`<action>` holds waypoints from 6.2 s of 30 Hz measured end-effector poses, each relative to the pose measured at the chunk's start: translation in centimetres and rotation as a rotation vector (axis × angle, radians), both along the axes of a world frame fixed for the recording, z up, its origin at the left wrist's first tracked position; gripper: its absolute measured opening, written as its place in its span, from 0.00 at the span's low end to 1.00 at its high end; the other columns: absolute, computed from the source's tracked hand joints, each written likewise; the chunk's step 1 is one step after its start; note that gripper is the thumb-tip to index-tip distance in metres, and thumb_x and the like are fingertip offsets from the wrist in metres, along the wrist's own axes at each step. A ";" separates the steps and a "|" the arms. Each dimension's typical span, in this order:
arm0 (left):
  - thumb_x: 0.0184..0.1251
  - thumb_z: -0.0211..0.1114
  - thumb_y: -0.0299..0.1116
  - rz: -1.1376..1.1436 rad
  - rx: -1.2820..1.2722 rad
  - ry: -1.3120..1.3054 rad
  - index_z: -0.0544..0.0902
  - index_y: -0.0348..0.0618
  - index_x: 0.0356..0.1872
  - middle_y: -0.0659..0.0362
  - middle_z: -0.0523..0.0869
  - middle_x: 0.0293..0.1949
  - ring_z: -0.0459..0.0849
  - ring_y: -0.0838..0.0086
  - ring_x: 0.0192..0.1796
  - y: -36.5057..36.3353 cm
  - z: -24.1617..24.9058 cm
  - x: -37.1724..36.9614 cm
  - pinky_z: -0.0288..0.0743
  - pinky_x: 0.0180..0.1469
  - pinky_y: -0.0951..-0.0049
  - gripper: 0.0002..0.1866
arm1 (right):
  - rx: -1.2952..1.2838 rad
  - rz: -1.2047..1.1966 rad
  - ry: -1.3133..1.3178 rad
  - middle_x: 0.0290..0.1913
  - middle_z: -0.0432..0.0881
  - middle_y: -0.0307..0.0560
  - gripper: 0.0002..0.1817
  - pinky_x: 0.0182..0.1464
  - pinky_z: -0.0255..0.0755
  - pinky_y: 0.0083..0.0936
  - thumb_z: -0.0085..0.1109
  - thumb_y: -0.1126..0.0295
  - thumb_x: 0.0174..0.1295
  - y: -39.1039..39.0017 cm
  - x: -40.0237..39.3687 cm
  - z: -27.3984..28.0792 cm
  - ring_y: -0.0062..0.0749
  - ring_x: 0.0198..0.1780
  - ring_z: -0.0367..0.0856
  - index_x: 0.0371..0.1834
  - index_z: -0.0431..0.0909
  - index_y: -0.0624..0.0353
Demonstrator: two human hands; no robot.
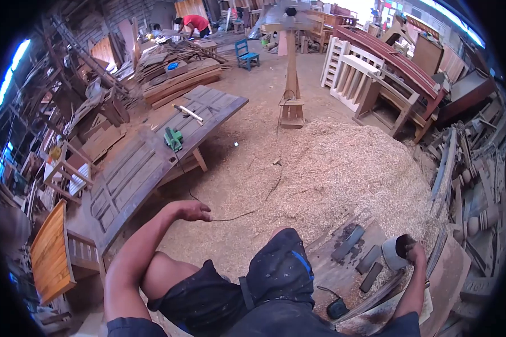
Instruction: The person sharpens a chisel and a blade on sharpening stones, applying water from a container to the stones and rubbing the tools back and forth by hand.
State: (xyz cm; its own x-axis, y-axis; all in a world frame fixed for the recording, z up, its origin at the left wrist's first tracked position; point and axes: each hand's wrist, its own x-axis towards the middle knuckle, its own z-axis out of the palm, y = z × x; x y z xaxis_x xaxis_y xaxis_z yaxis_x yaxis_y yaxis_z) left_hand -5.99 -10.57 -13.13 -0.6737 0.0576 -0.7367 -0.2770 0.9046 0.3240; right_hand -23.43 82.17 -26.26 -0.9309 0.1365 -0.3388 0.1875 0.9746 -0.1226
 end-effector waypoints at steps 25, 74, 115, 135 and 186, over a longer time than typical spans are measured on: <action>0.72 0.59 0.62 0.035 -0.028 0.049 0.69 0.37 0.76 0.47 0.72 0.75 0.70 0.52 0.77 -0.5 0.3 1.0 0.63 0.77 0.58 0.43 | 0.484 0.724 -0.267 0.41 0.91 0.48 0.12 0.41 0.80 0.36 0.60 0.70 0.64 -1.5 1.2 -10.9 0.40 0.39 0.89 0.45 0.90 0.58; 0.74 0.59 0.62 0.041 0.032 0.104 0.70 0.36 0.74 0.44 0.73 0.74 0.70 0.52 0.76 -2.0 2.3 3.7 0.62 0.77 0.59 0.42 | -1.557 -0.720 -0.166 0.35 0.78 0.37 0.27 0.24 0.66 0.16 0.58 0.70 0.76 -27.2 4.9 -6.7 0.18 0.26 0.69 0.76 0.68 0.39; 0.72 0.61 0.59 -0.028 -0.028 0.054 0.72 0.37 0.73 0.43 0.77 0.71 0.74 0.50 0.73 -1.9 1.5 2.8 0.67 0.74 0.57 0.40 | -1.220 -0.531 0.112 0.26 0.75 0.38 0.34 0.23 0.74 0.23 0.50 0.76 0.74 -30.3 5.3 -7.0 0.21 0.22 0.72 0.83 0.59 0.48; 0.73 0.60 0.63 0.034 -0.009 0.129 0.72 0.32 0.72 0.42 0.74 0.72 0.73 0.51 0.74 -2.4 0.4 3.8 0.66 0.75 0.59 0.43 | -1.546 -0.848 0.003 0.28 0.74 0.41 0.27 0.20 0.63 0.16 0.53 0.74 0.67 -29.2 6.1 -9.4 0.18 0.20 0.65 0.70 0.66 0.47; 0.75 0.62 0.57 -0.317 0.109 0.707 0.70 0.41 0.74 0.42 0.78 0.66 0.79 0.48 0.65 16.7 18.5 -1.7 0.73 0.68 0.58 0.37 | -1.373 -0.697 -0.010 0.34 0.88 0.57 0.37 0.20 0.70 0.27 0.42 0.77 0.73 -31.7 9.0 -3.6 0.26 0.22 0.77 0.85 0.46 0.50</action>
